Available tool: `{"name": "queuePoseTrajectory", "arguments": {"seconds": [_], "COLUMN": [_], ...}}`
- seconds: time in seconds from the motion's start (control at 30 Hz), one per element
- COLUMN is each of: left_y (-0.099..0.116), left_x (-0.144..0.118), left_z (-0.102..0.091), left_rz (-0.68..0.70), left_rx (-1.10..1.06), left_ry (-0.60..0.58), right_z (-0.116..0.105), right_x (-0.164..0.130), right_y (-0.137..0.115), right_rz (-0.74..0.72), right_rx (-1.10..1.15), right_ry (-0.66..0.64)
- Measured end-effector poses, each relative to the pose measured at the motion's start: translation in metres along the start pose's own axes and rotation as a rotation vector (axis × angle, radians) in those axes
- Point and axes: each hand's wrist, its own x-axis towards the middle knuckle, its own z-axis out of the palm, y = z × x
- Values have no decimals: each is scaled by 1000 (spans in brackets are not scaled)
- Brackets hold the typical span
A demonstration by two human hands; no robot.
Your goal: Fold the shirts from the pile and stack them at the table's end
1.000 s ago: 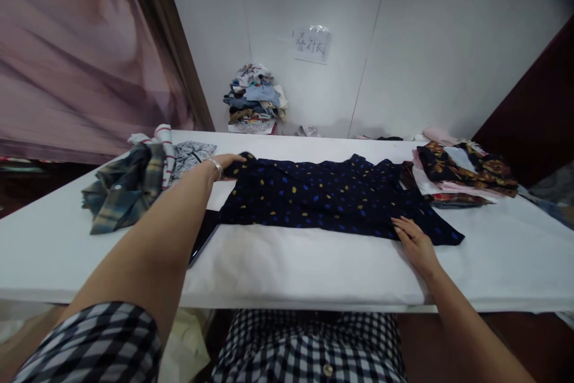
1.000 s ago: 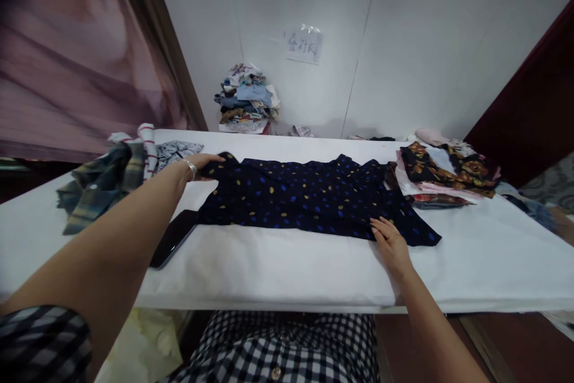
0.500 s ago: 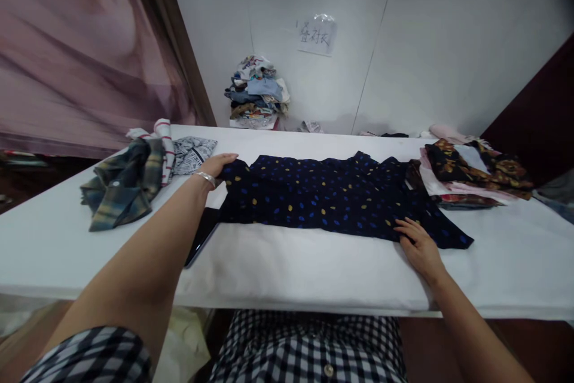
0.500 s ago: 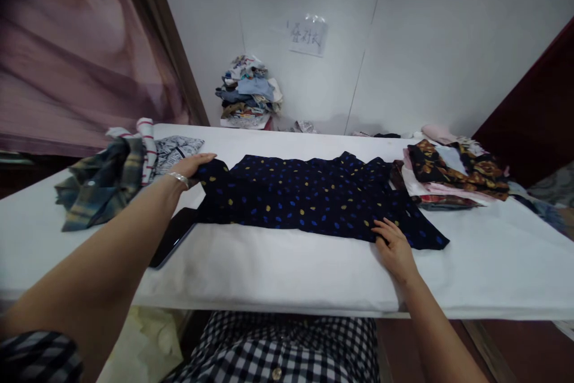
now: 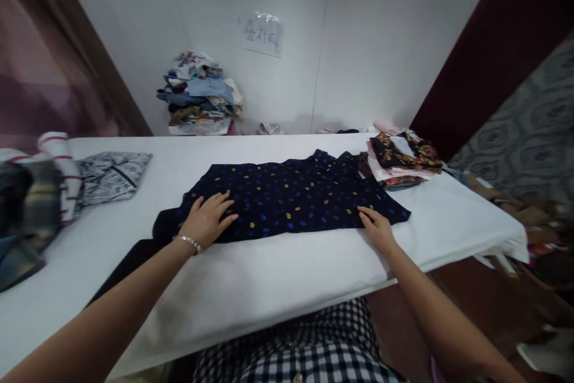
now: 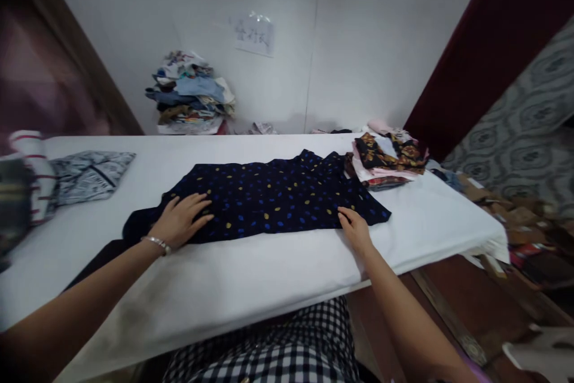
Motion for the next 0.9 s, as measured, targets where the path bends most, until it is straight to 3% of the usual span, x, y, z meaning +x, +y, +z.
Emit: {"name": "queuePoseTrajectory", "arguments": {"seconds": [0.13,0.3,0.47,0.57,0.73,0.83,0.9], "left_y": [5,-6,-27,-32,-9,4,5], "left_x": [-2,-6,-14,-11,1,4,4], "left_z": [18,12,24,26,17,21,29], "left_rz": [10,31,-36,-62,-128,-71,-16], "left_rx": [57,131,76,83,100,136,153], "left_ry": [-173,45,-175,-126,7,-42,-105], "right_z": [1,-6,-14,-13,2,13,19], "right_x": [8,17,21,26,45,69,92], "right_y": [7,14,12,2,-20,-27,-27], "right_rz": [-66,-120,-211,-267,-366,-303,-172], "right_rx": [-134,-226,-338,-367,-273,-214,-207], "right_ry": [-13,15,-90,-78,-107,-143,-154]}}
